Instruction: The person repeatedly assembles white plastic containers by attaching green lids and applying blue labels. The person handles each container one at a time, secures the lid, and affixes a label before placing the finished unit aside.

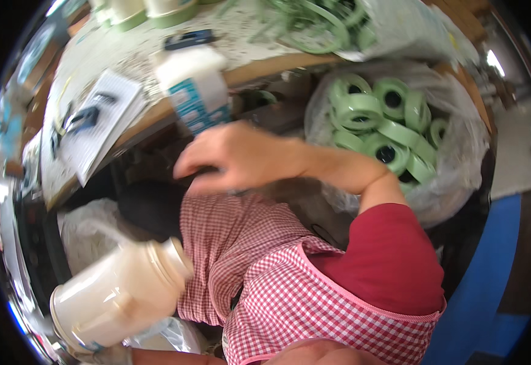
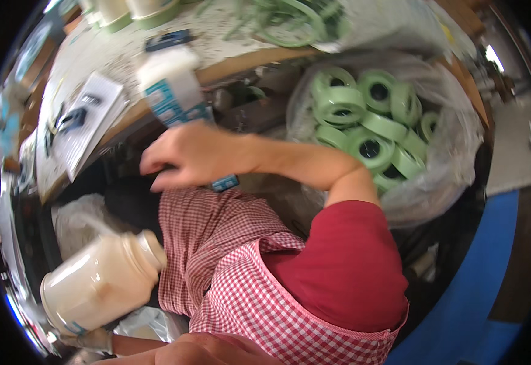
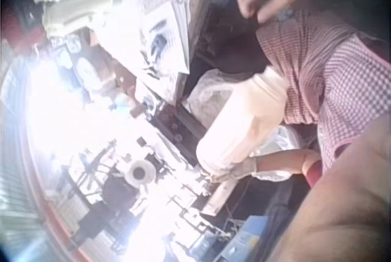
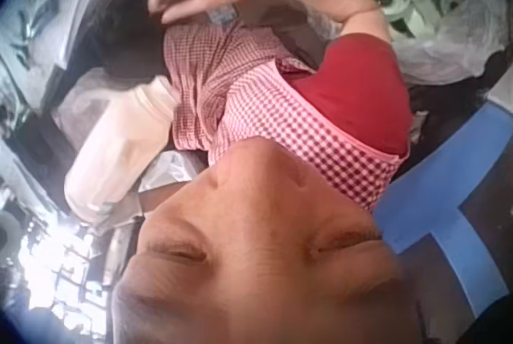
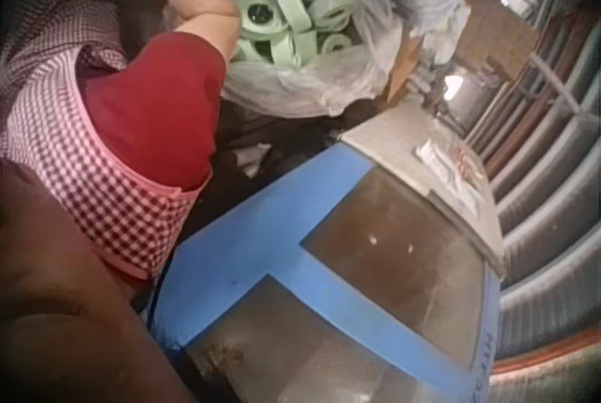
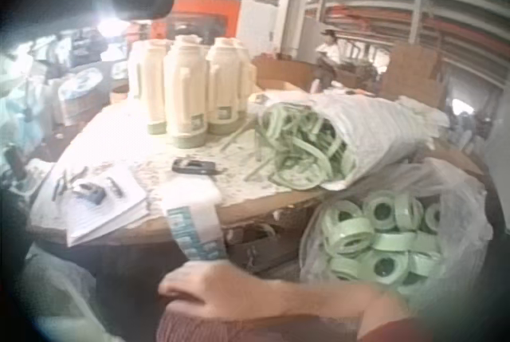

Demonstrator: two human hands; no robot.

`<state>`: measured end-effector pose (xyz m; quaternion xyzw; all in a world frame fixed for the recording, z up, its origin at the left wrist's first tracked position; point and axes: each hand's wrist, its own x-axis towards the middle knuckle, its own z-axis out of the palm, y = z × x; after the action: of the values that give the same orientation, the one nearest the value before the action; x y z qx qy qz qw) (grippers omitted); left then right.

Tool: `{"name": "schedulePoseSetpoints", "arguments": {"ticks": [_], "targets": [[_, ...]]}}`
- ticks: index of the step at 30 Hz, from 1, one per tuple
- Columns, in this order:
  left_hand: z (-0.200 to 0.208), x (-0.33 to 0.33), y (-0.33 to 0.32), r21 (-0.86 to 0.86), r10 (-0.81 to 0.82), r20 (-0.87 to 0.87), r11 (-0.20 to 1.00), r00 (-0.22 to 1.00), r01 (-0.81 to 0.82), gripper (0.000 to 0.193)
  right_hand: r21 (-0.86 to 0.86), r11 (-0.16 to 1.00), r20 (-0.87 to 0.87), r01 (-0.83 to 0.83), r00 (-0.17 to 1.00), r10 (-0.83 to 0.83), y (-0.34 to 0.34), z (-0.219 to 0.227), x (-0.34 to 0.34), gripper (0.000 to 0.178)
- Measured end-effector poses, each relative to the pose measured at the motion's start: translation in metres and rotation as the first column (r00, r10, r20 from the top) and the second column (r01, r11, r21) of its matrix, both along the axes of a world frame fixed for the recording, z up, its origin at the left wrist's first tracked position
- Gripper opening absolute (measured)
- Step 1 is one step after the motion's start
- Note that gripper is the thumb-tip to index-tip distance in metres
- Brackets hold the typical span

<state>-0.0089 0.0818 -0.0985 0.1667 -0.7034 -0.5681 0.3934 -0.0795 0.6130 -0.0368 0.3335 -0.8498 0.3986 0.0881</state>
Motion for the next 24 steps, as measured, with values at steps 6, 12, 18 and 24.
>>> {"name": "schedulePoseSetpoints", "arguments": {"ticks": [6, 12, 18, 24], "targets": [[0.002, -0.062, 0.016, -0.073, -0.258, 0.015, 0.963, 0.966, 0.258, 0.047, 0.804, 0.053, -0.244, 0.592, 0.411, -0.879, 0.275, -0.004, 0.119, 0.044], [-0.004, -0.11, 0.018, 0.403, -0.411, -0.034, 0.828, 0.911, 0.389, 0.047, 0.617, 0.326, -0.2, 0.716, 0.544, -0.815, 0.329, -0.065, 0.144, 0.08], [-0.008, -0.088, 0.013, 0.191, -0.525, -0.001, 0.835, 0.851, 0.516, 0.039, 0.542, 0.549, -0.2, 0.637, 0.732, -0.651, 0.226, 0.059, 0.109, 0.09], [0.034, -0.044, 0.084, -0.243, -0.309, 0.053, 0.918, 0.95, 0.313, 0.033, -0.424, 0.898, 0.301, -0.121, 0.916, 0.265, 0.024, 0.074, -0.062, 0.069]]}}
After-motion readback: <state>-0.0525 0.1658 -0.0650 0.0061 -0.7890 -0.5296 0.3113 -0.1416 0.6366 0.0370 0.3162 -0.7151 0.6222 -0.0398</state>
